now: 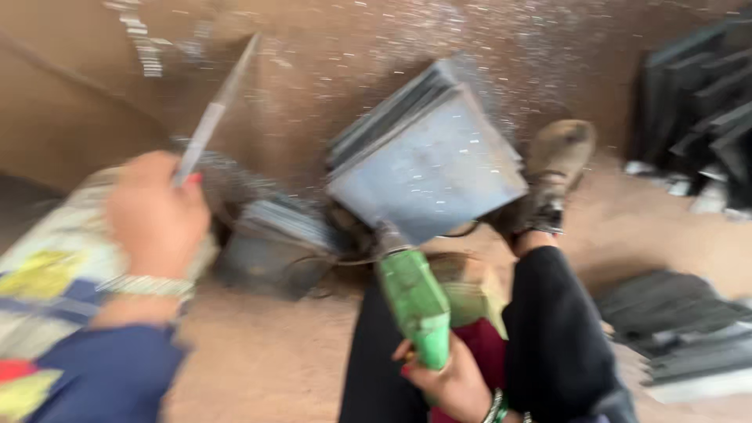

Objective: The person uses a handheld power drill to create holes in a stack of square metal plates, picking them up individually and moving them to a new pile.

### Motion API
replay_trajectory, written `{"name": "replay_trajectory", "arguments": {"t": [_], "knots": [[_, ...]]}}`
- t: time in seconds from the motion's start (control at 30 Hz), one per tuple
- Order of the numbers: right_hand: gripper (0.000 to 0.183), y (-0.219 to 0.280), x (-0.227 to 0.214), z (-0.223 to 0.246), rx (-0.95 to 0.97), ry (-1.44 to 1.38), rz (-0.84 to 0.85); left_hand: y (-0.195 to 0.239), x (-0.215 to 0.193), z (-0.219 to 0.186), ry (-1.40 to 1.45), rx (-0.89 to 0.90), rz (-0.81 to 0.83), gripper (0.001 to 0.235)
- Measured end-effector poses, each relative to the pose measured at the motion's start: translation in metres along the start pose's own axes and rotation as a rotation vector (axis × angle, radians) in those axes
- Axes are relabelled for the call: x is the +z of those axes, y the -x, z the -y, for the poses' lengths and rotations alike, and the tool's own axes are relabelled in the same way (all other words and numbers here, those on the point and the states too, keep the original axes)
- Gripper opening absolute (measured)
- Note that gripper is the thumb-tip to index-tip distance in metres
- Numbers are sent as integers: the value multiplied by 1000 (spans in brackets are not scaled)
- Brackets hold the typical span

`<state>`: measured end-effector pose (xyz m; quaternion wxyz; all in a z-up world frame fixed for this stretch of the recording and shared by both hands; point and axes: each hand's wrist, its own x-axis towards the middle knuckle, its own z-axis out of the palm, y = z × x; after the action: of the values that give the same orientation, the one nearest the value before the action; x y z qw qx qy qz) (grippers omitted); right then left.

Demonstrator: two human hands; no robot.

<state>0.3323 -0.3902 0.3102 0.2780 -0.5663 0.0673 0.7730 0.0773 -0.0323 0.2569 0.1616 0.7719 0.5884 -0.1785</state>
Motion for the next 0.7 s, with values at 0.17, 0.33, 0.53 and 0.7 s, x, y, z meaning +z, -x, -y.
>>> {"name": "replay_trajectory", "arguments": {"t": [0.17,0.33,0.53,0.7], "knots": [[64,-21,-3,-1,200,-59,10,-20,26,12,112,72,-148,42],[30,5,-3,-4,69,26,-35,-12,37,66,28,190,32,29],[54,-1,8,24,192,94,-37,-50,22,59,-144,194,272,28],[55,19,17,16,139,348,92,-1,-28,8,-39,31,586,32]]}}
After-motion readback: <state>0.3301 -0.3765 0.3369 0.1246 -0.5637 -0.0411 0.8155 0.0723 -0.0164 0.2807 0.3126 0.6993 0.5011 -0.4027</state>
